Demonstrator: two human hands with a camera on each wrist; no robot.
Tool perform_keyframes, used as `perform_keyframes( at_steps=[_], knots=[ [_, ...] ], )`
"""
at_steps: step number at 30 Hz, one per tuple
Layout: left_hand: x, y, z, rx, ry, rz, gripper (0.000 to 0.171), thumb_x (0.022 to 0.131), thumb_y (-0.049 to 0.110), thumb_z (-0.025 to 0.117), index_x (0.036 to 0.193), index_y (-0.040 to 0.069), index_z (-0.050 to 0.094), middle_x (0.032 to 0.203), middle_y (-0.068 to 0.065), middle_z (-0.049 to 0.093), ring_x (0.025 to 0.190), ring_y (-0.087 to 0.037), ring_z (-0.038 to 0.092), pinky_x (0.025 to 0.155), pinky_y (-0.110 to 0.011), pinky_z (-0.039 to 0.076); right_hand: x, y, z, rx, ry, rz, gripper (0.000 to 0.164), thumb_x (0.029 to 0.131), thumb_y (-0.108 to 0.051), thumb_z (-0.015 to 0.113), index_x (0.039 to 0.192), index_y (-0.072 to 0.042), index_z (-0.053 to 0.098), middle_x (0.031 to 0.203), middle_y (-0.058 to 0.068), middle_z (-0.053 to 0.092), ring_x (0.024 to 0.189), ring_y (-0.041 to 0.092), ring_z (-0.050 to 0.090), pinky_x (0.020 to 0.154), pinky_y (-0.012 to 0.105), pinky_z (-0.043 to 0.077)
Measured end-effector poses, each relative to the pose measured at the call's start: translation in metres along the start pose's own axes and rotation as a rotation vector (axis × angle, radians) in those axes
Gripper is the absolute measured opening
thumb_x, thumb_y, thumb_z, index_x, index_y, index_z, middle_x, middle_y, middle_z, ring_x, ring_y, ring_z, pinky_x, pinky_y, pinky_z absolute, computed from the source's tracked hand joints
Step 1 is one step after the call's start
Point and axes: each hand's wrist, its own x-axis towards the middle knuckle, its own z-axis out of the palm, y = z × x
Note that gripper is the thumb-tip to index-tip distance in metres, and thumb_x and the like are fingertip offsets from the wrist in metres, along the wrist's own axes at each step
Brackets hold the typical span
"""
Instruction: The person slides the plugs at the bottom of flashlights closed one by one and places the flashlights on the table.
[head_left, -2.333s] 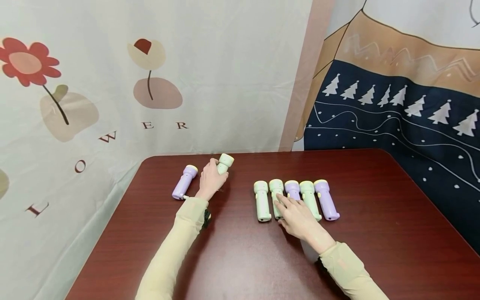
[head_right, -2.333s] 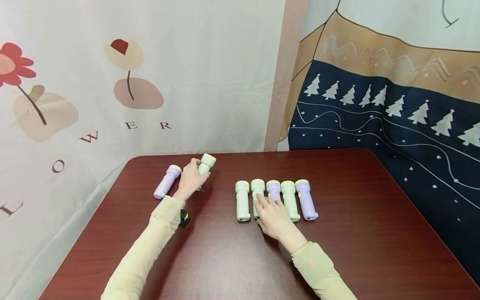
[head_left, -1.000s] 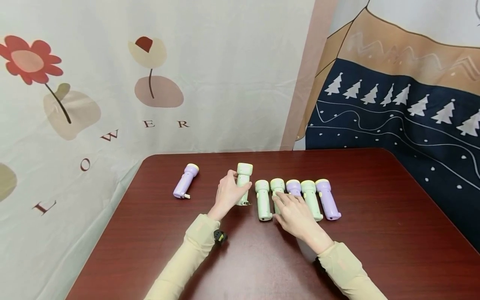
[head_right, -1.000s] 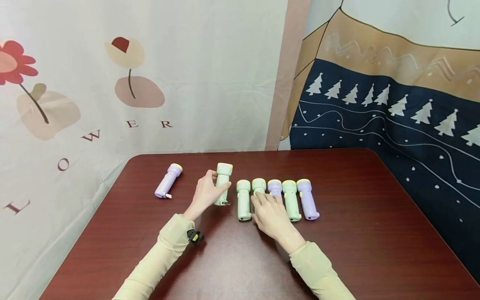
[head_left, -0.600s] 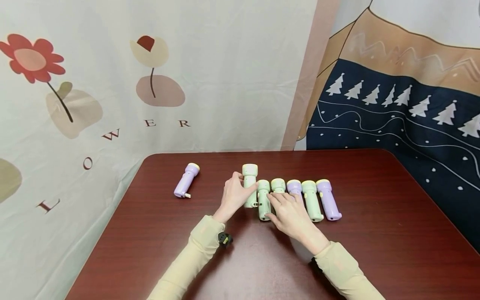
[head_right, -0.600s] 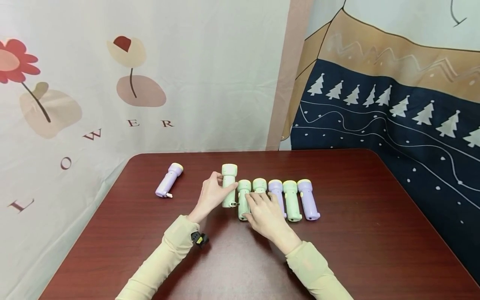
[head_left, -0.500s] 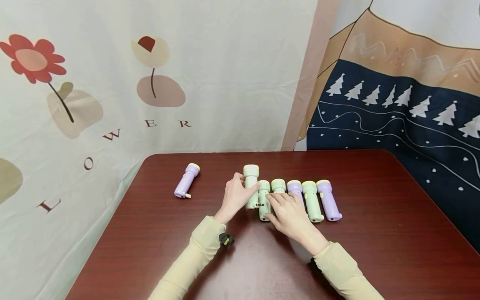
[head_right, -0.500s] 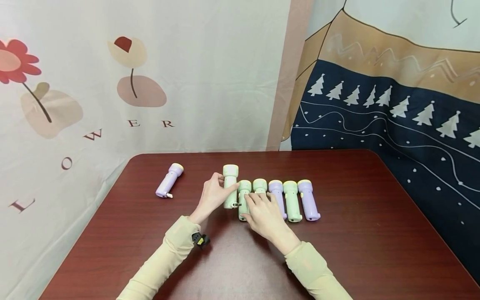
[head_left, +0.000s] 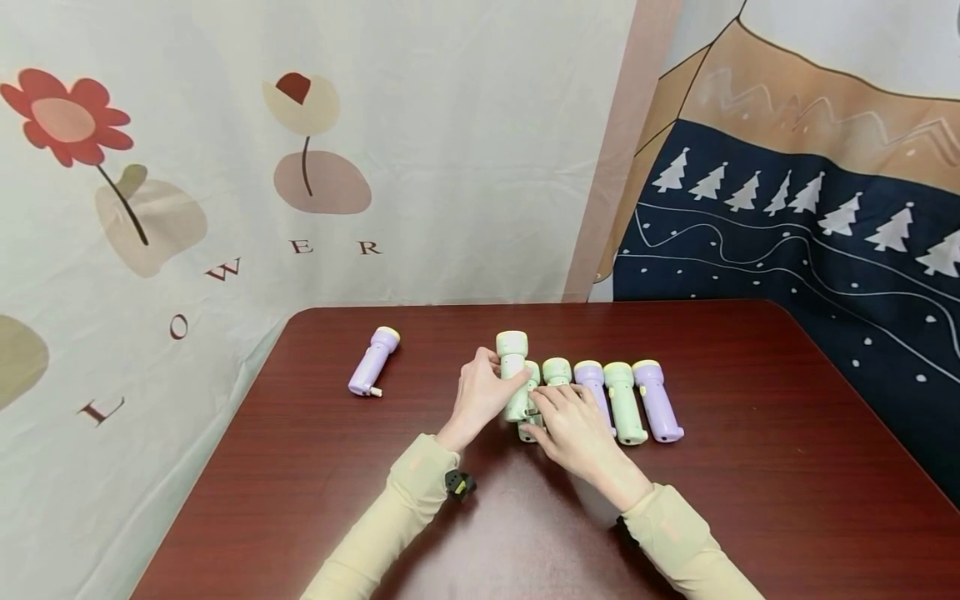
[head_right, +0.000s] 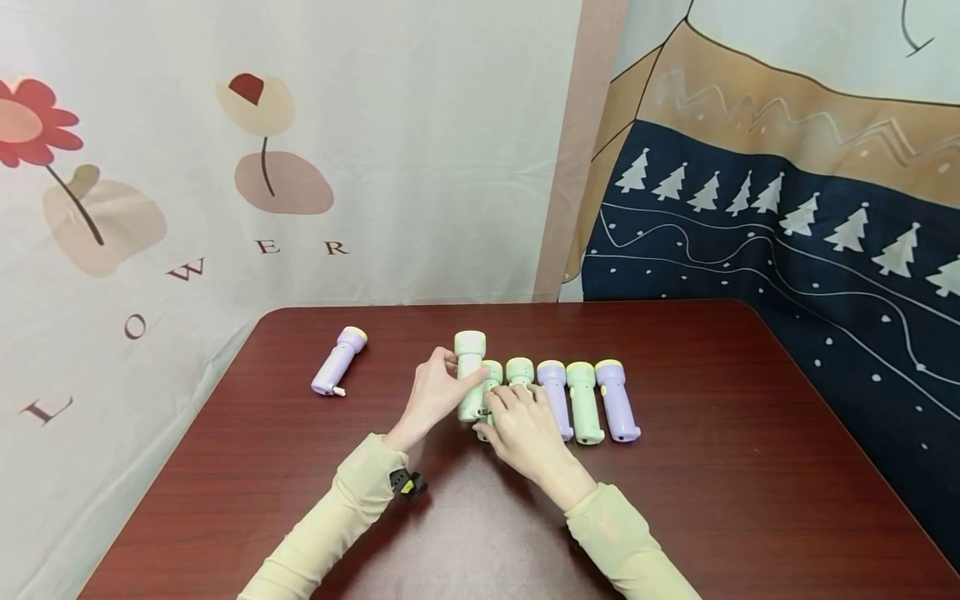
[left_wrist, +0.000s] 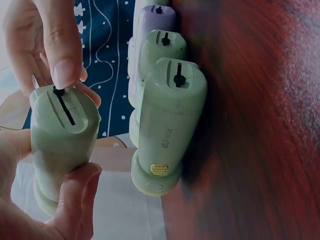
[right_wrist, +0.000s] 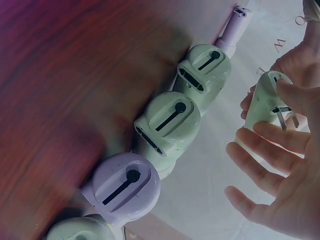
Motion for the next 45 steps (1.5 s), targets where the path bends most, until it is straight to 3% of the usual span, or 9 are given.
perform_keyframes(
  at_steps=[9,45],
  knots=[
    [-0.001,0.002,0.001,0.001,0.003,0.007,0.047,0.07,0.044,0.072,0.091,0.008,0.052,0.085,-0.007,0.063,0.073,-0.018,0.058,0.063,-0.027,0.044,0.0,0.001,0.001,-0.003,0.069,-0.022,0.037,0.075,-0.036,0.071,0.1,-0.009,0.064,0.098,0.003,0.066,0.091,0.021,0.059,0.084,0.04,0.042],
    [-0.013,0.013,0.006,0.056,0.039,-0.033,0.05,0.068,0.048,0.069,0.092,0.01,0.047,0.079,-0.004,0.059,0.066,-0.022,0.054,0.058,-0.029,0.041,-0.002,0.002,-0.004,0.023,0.122,-0.038,0.032,0.068,-0.026,0.077,0.091,-0.007,0.063,0.09,0.002,0.065,0.088,0.021,0.058,0.08,0.038,0.042]
  ],
)
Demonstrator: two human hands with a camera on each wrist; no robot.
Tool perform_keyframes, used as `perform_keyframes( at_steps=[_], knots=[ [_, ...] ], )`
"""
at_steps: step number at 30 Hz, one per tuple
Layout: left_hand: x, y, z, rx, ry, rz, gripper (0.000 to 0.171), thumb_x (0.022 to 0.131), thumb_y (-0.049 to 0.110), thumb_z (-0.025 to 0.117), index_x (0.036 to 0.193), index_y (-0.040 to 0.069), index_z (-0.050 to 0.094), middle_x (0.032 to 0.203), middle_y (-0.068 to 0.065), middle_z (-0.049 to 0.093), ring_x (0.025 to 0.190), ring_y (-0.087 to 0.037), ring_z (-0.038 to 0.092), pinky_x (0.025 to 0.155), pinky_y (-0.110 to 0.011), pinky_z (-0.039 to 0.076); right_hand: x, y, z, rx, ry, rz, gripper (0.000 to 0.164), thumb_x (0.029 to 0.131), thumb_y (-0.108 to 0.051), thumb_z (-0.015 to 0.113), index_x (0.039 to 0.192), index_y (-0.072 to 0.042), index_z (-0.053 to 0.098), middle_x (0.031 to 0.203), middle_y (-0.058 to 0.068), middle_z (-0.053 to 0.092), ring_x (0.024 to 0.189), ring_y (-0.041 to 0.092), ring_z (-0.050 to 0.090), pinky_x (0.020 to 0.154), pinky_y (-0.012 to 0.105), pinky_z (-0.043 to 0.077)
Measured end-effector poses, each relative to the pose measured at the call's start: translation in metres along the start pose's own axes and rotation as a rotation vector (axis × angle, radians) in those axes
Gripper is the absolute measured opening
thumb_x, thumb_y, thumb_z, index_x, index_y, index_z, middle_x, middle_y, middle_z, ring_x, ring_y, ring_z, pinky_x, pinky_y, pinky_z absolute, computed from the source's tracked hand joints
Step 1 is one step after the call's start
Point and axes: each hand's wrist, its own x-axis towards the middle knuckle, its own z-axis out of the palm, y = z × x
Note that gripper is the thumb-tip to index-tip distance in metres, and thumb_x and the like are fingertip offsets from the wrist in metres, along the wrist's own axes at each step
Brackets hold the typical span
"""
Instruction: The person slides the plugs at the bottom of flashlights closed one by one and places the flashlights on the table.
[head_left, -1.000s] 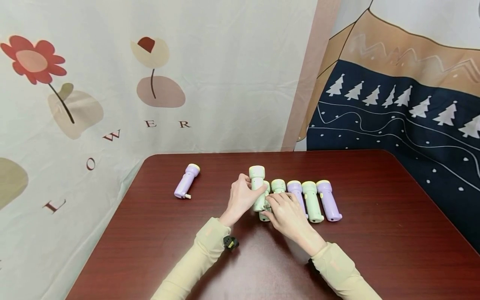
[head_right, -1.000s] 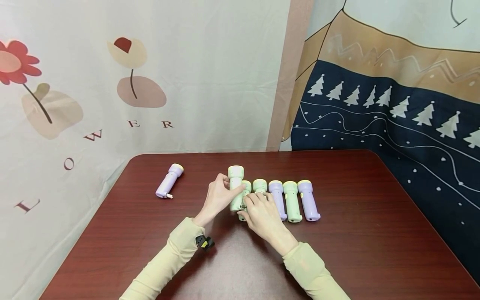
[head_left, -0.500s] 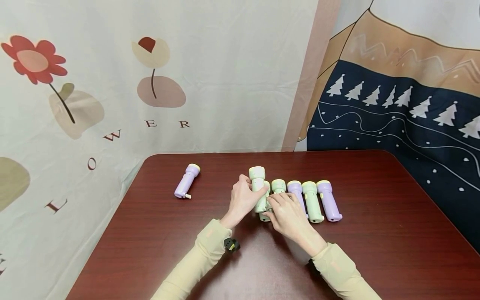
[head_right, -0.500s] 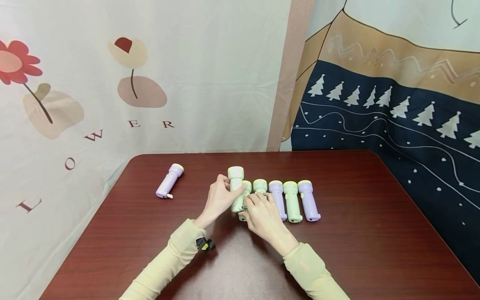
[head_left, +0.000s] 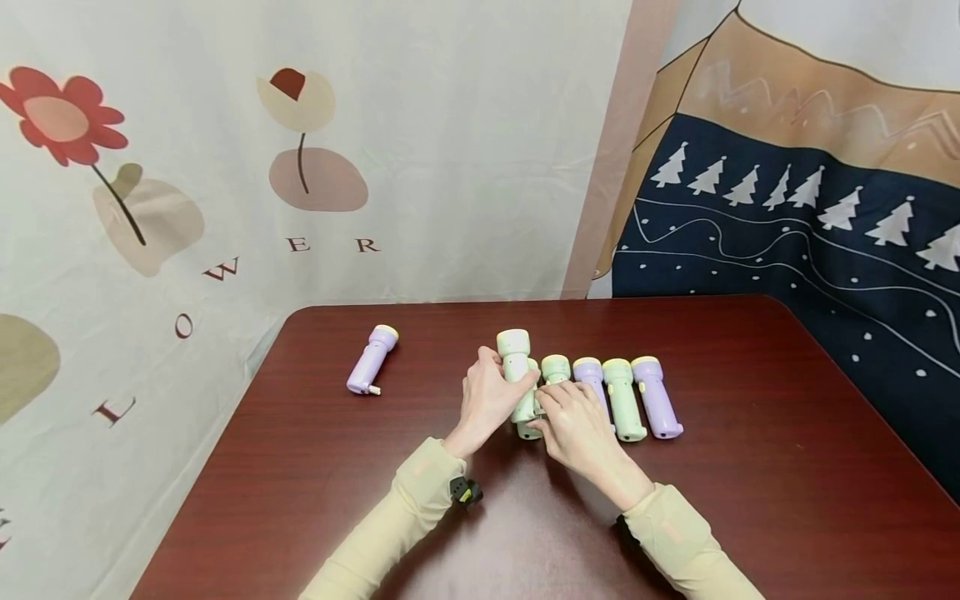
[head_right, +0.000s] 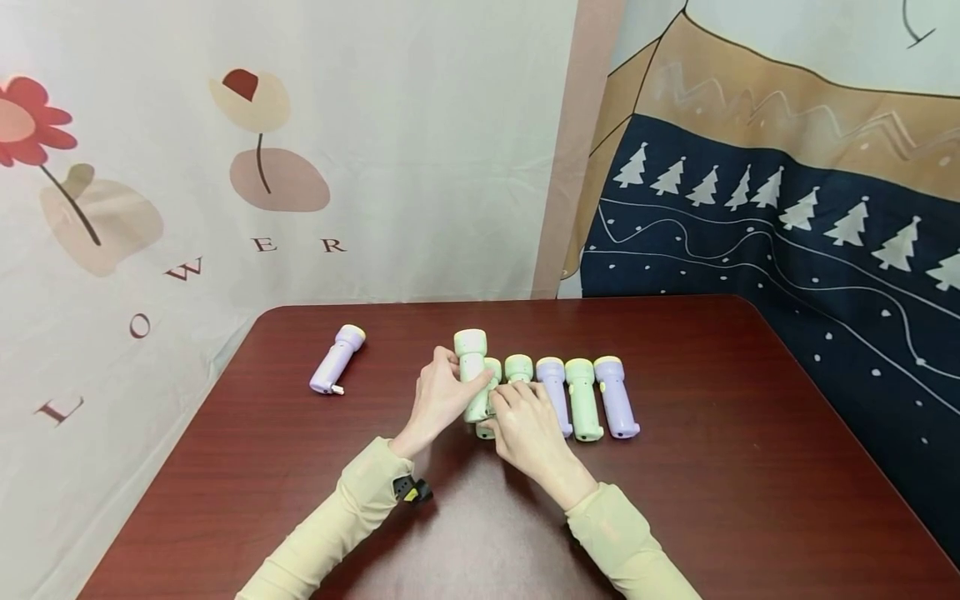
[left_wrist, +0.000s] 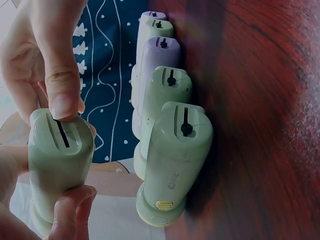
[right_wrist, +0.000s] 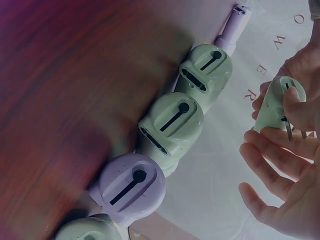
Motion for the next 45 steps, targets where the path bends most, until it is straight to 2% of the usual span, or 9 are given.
perform_keyframes(
  at_steps=[14,25,35,45],
  knots=[
    [-0.004,0.0034,-0.0013,0.002,0.012,0.002,0.053,0.067,0.048,0.071,0.093,0.009,0.047,0.079,-0.004,0.057,0.066,-0.022,0.054,0.059,-0.029,0.042,0.0015,-0.0006,-0.0031,0.0,0.01,-0.008,0.032,0.067,-0.025,0.077,0.089,-0.006,0.064,0.089,0.003,0.066,0.087,0.021,0.058,0.078,0.037,0.042],
    [-0.0044,0.0053,-0.0005,-0.011,0.012,0.009,0.053,0.067,0.047,0.072,0.094,0.008,0.047,0.077,-0.003,0.056,0.065,-0.021,0.052,0.059,-0.028,0.04,0.0033,0.0004,-0.004,0.003,0.029,-0.007,0.029,0.065,-0.026,0.076,0.08,-0.008,0.06,0.082,0.002,0.062,0.083,0.021,0.057,0.076,0.037,0.042],
    [-0.0051,0.0069,0.0001,-0.019,0.009,-0.007,0.053,0.067,0.048,0.072,0.093,0.01,0.046,0.078,-0.003,0.056,0.066,-0.021,0.052,0.059,-0.028,0.04,0.0035,-0.0003,-0.0036,-0.015,0.034,0.006,0.031,0.063,-0.027,0.076,0.082,-0.007,0.062,0.083,0.002,0.062,0.084,0.021,0.057,0.075,0.036,0.042],
    [-0.0043,0.0065,-0.0003,-0.016,0.021,-0.007,0.057,0.066,0.049,0.072,0.096,0.007,0.048,0.078,-0.003,0.056,0.067,-0.021,0.053,0.06,-0.029,0.041,0.0032,-0.0023,-0.0019,-0.017,0.038,0.018,0.033,0.064,-0.028,0.076,0.085,-0.007,0.062,0.085,0.002,0.063,0.085,0.02,0.057,0.075,0.036,0.044]
  ],
)
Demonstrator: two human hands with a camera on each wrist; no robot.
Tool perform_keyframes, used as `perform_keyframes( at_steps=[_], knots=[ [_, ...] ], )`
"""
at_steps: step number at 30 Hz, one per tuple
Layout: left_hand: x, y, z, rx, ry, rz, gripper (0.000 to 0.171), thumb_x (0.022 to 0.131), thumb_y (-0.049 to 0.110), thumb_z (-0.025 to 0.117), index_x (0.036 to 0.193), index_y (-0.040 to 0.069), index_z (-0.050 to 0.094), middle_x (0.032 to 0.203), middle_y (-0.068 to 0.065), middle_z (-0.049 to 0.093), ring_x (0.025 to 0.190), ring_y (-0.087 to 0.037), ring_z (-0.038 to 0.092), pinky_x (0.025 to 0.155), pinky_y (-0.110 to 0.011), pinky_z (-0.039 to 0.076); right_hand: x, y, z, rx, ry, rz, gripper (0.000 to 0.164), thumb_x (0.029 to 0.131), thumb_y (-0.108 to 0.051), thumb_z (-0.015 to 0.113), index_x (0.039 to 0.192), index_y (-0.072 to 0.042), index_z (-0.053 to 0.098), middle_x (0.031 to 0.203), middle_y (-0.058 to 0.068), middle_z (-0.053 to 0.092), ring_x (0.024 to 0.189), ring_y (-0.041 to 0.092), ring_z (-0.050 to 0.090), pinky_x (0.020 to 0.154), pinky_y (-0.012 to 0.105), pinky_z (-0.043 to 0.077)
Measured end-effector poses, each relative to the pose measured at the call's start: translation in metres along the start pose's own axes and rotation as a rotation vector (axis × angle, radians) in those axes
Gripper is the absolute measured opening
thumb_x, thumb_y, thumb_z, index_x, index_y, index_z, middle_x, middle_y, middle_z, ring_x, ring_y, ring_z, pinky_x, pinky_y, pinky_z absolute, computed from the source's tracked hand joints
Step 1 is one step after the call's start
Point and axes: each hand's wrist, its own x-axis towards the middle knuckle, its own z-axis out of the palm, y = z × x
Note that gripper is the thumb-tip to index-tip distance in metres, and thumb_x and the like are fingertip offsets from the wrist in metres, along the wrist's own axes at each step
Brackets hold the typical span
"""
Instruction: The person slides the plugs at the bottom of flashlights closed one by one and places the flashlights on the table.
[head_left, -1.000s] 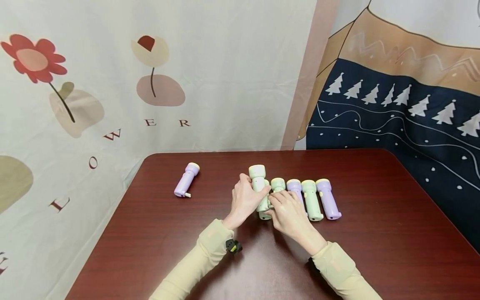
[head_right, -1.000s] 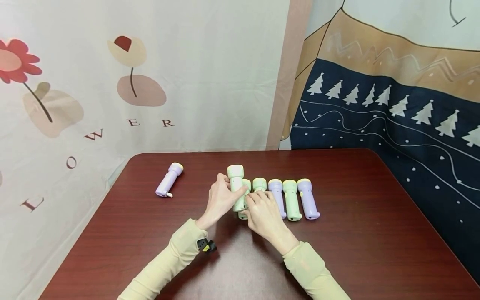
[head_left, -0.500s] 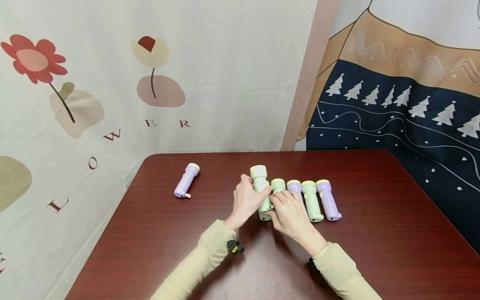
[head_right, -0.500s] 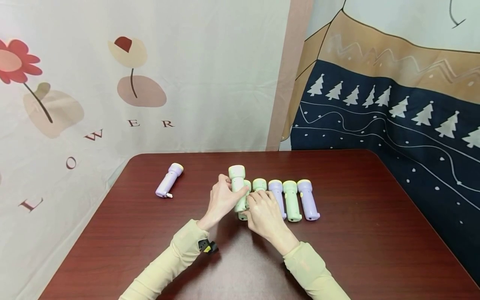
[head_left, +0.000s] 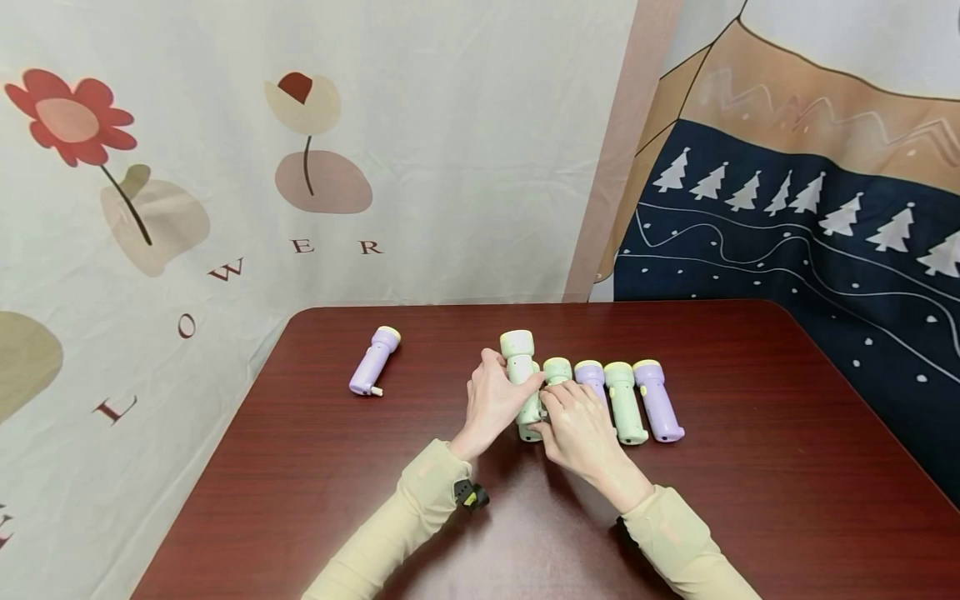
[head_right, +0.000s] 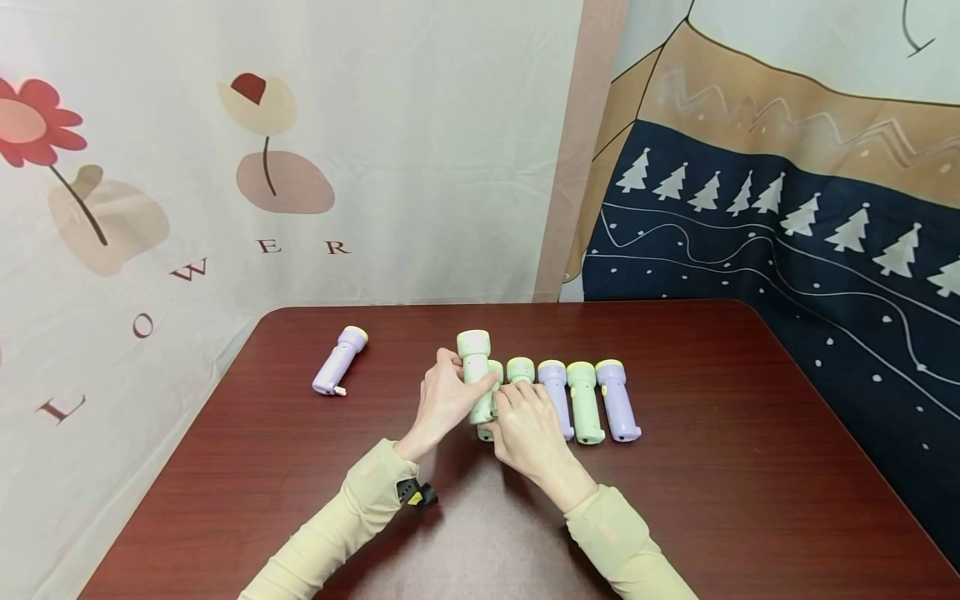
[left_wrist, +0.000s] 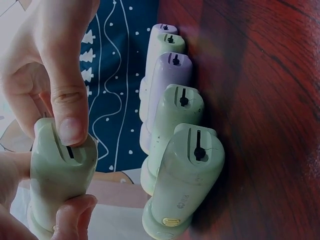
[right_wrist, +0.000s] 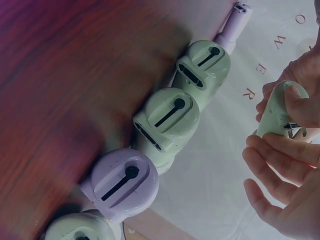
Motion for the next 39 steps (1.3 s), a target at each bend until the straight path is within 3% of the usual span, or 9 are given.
perform_keyframes(
  at_steps=[39],
  knots=[
    [-0.0008,0.0001,-0.0014,-0.007,-0.016,-0.025,0.055,0.067,0.05,0.071,0.094,0.008,0.048,0.078,-0.002,0.053,0.067,-0.021,0.051,0.061,-0.029,0.039,0.0,0.0007,0.0021,-0.028,0.014,-0.042,0.035,0.065,-0.03,0.075,0.085,-0.005,0.062,0.083,0.003,0.062,0.082,0.022,0.056,0.073,0.035,0.044]
  ],
)
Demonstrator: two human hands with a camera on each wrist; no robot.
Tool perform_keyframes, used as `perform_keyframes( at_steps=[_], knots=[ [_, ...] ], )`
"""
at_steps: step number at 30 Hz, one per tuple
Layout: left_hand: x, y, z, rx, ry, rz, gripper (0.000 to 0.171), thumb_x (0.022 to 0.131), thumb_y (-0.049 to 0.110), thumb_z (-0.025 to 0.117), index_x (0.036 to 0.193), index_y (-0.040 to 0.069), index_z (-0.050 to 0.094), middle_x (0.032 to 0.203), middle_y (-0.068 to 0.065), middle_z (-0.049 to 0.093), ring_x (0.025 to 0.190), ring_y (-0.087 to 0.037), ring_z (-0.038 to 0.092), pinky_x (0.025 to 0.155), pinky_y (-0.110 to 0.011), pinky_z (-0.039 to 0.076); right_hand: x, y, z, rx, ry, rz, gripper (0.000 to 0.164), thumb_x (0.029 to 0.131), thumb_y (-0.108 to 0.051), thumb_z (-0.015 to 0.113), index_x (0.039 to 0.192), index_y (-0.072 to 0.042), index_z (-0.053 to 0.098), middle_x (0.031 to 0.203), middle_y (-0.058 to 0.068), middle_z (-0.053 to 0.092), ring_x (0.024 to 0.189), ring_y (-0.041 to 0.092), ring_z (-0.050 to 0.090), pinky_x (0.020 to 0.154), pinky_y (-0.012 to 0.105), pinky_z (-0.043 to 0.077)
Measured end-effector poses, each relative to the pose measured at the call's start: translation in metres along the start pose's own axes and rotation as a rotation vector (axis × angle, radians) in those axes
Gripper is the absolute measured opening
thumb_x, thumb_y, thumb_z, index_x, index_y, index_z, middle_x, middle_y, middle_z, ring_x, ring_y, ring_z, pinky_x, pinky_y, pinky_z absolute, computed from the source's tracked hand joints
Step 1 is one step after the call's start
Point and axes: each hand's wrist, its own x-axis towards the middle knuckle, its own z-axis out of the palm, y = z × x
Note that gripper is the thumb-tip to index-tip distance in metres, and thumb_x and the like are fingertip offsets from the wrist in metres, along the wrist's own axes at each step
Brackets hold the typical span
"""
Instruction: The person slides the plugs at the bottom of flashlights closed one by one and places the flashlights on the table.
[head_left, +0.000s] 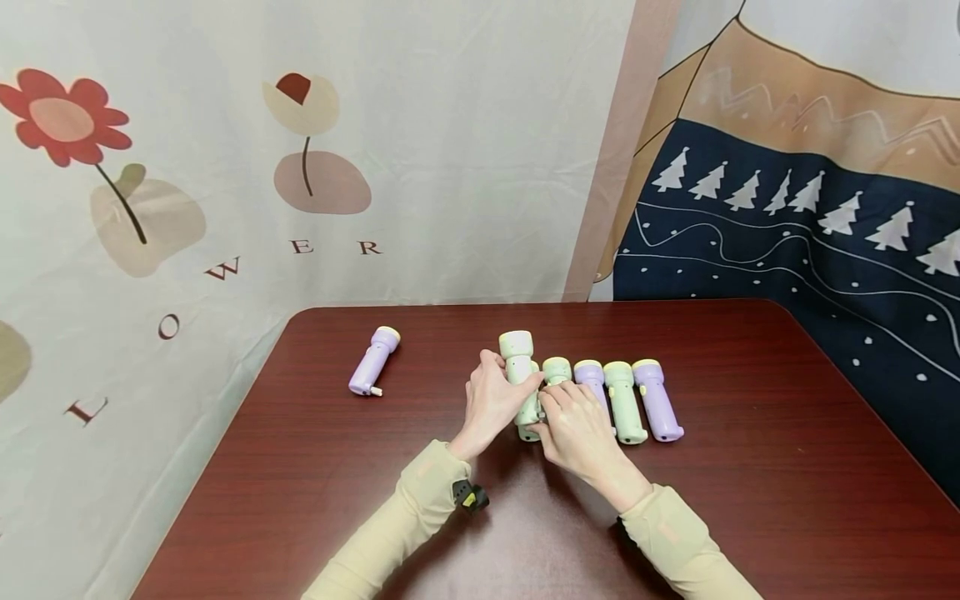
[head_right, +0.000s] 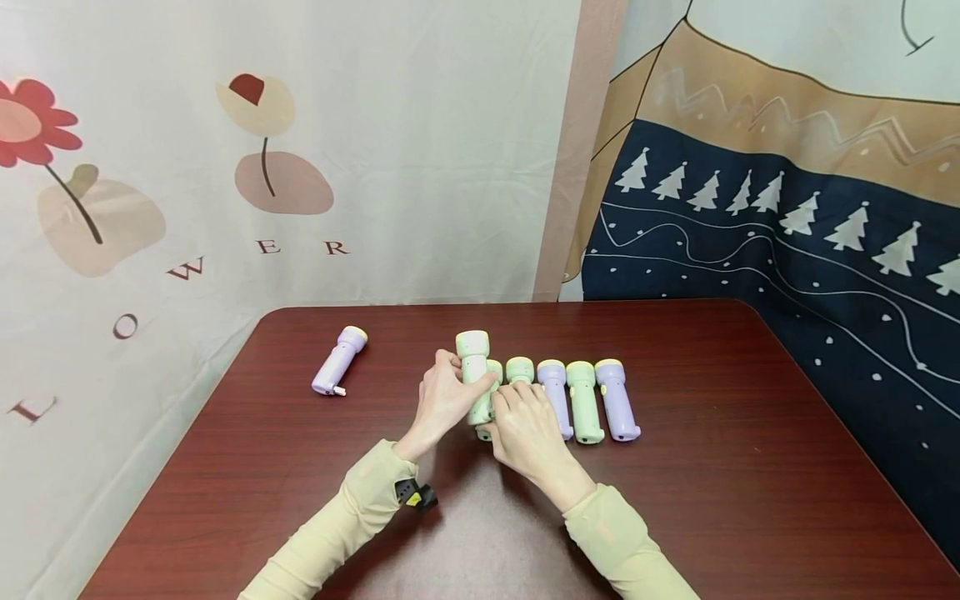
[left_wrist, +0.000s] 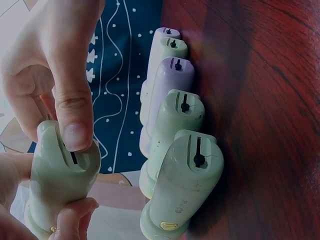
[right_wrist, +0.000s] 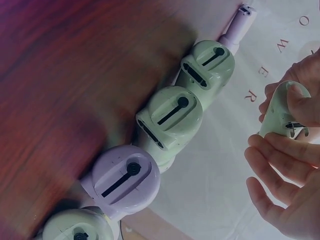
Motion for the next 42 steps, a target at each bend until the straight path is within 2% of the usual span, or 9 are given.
perform_keyframes(
  at_steps=[7,14,21,27,31,35,38,42],
  knots=[
    [0.0,0.0,-0.001,0.003,0.003,0.015,0.055,0.068,0.049,0.071,0.094,0.007,0.048,0.078,-0.002,0.053,0.067,-0.02,0.051,0.061,-0.029,0.039,0.001,0.0,0.0,0.004,0.008,-0.003,0.035,0.064,-0.029,0.076,0.085,-0.004,0.062,0.083,0.004,0.062,0.082,0.022,0.056,0.073,0.035,0.044],
    [-0.002,-0.001,0.0,-0.013,-0.009,-0.018,0.056,0.067,0.05,0.071,0.095,0.007,0.048,0.078,-0.002,0.054,0.067,-0.02,0.051,0.06,-0.028,0.039,0.002,0.0,-0.001,-0.01,-0.009,0.012,0.038,0.059,-0.03,0.078,0.083,-0.005,0.062,0.08,0.004,0.062,0.08,0.022,0.056,0.073,0.035,0.044],
    [-0.002,-0.002,0.003,-0.018,-0.009,-0.023,0.052,0.066,0.05,0.072,0.09,0.011,0.046,0.077,-0.003,0.053,0.066,-0.021,0.051,0.06,-0.028,0.039,0.003,-0.001,-0.002,-0.025,-0.015,0.017,0.043,0.059,-0.035,0.079,0.082,-0.004,0.062,0.076,0.006,0.061,0.076,0.022,0.056,0.07,0.035,0.044],
    [0.001,-0.003,0.0,-0.002,-0.022,-0.025,0.054,0.067,0.051,0.071,0.093,0.009,0.048,0.078,-0.003,0.055,0.068,-0.021,0.052,0.06,-0.028,0.04,0.004,-0.003,0.0,-0.042,-0.034,0.029,0.046,0.062,-0.043,0.076,0.081,-0.006,0.058,0.074,0.004,0.059,0.073,0.023,0.055,0.065,0.036,0.043],
    [0.005,-0.007,-0.003,0.02,-0.034,-0.021,0.053,0.066,0.051,0.071,0.091,0.009,0.048,0.076,-0.003,0.055,0.066,-0.021,0.052,0.058,-0.028,0.039,0.004,-0.003,0.004,-0.034,-0.048,0.004,0.048,0.066,-0.051,0.072,0.08,-0.007,0.056,0.075,0.004,0.058,0.072,0.024,0.056,0.063,0.035,0.042],
    [0.009,-0.014,-0.004,0.073,-0.034,0.006,0.054,0.065,0.05,0.073,0.088,0.009,0.046,0.074,-0.003,0.053,0.062,-0.021,0.052,0.054,-0.028,0.038,0.003,-0.002,0.008,0.029,-0.141,-0.036,0.051,0.071,-0.054,0.068,0.086,-0.006,0.058,0.084,0.005,0.06,0.079,0.024,0.056,0.07,0.035,0.045],
    [0.012,-0.021,-0.003,0.114,-0.039,0.01,0.055,0.064,0.049,0.074,0.088,0.009,0.046,0.074,-0.003,0.052,0.06,-0.022,0.051,0.053,-0.029,0.038,0.0,-0.001,0.01,0.082,-0.281,-0.051,0.058,0.074,-0.054,0.065,0.103,-0.004,0.06,0.104,0.01,0.062,0.096,0.026,0.058,0.082,0.039,0.047],
    [0.016,-0.03,-0.003,0.161,-0.049,-0.001,0.058,0.064,0.05,0.075,0.09,0.008,0.045,0.076,-0.005,0.053,0.062,-0.026,0.054,0.053,-0.033,0.04,-0.003,-0.001,0.011,0.117,-0.453,-0.035,0.063,0.078,-0.054,0.06,0.122,-0.009,0.057,0.13,0.013,0.053,0.12,0.03,0.05,0.092,0.05,0.043]
  ],
)
